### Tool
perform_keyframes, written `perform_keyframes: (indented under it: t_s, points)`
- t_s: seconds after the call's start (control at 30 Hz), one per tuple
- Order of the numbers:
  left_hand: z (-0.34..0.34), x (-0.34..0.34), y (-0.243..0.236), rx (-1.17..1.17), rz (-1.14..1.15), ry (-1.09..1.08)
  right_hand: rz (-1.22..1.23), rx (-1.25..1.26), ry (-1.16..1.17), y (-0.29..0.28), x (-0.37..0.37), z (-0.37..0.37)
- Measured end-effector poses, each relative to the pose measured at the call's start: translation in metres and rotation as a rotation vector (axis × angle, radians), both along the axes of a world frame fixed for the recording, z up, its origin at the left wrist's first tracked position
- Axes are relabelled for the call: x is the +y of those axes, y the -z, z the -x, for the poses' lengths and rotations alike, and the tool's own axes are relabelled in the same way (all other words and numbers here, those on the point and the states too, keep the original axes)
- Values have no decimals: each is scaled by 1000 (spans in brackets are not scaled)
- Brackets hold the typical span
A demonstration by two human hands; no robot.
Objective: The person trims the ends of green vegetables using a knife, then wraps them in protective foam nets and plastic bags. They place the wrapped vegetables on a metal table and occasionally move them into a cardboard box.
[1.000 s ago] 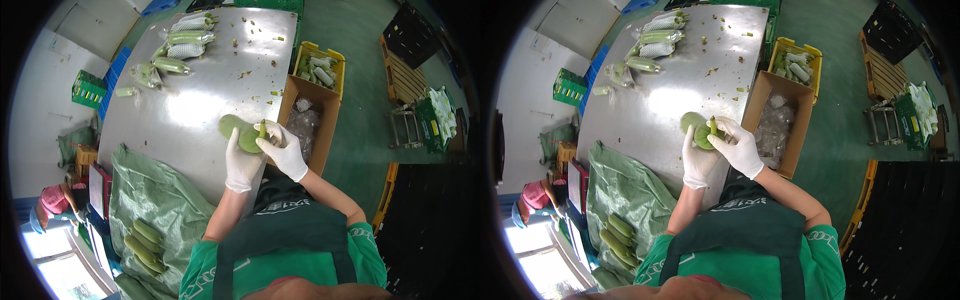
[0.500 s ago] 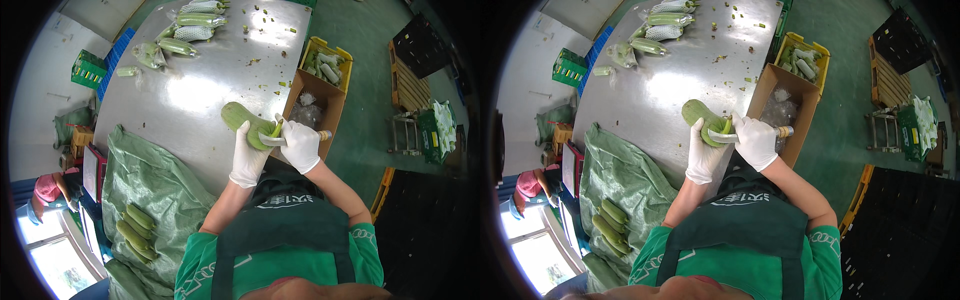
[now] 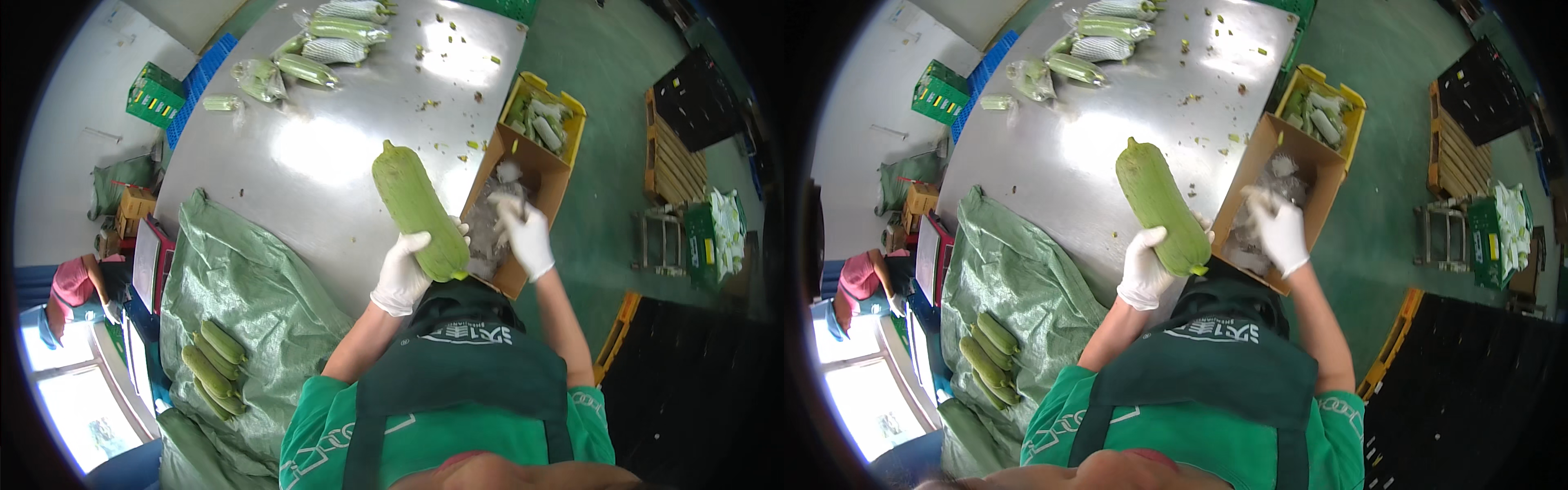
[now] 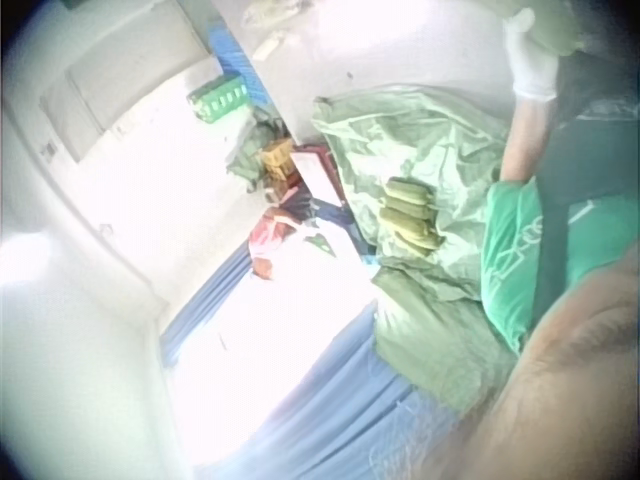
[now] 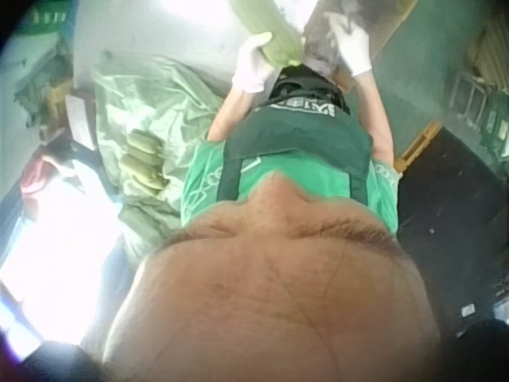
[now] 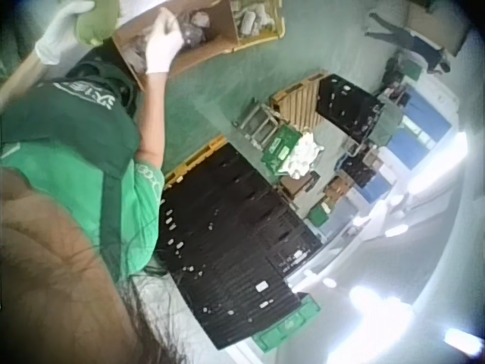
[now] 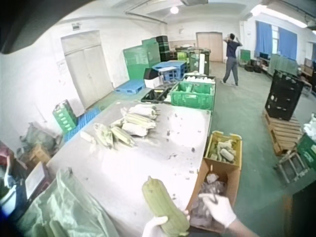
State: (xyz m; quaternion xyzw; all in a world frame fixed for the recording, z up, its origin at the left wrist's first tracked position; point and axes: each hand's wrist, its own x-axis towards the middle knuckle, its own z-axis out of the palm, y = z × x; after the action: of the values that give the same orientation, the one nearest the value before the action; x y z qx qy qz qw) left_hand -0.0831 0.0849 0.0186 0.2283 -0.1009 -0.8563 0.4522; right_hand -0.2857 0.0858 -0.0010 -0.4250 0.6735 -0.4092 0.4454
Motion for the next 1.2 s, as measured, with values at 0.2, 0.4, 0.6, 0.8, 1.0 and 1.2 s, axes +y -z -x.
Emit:
perform_keyframes:
  t_s: [0.2,0.4,0.6,0.8,1.0,1.2]
  points:
    - [-9,-9,-5,-52,178,93,-104,-625,-225,9,32,-50]
    - [-15,-10,7,-297,298,-169,56,-519,-143,-2,34,-73]
    - [-19,-6,15,-515,264,-343,142,-409,-171,4,32,-91]
    - [-32,-4,9,-579,258,-420,37,-501,-230,8,28,-102]
    - [-32,-4,15,-542,234,-433,-10,-457,-242,5,26,-101]
    - [-52,-12,35,-192,281,-221,-76,-471,-294,-9,28,-93]
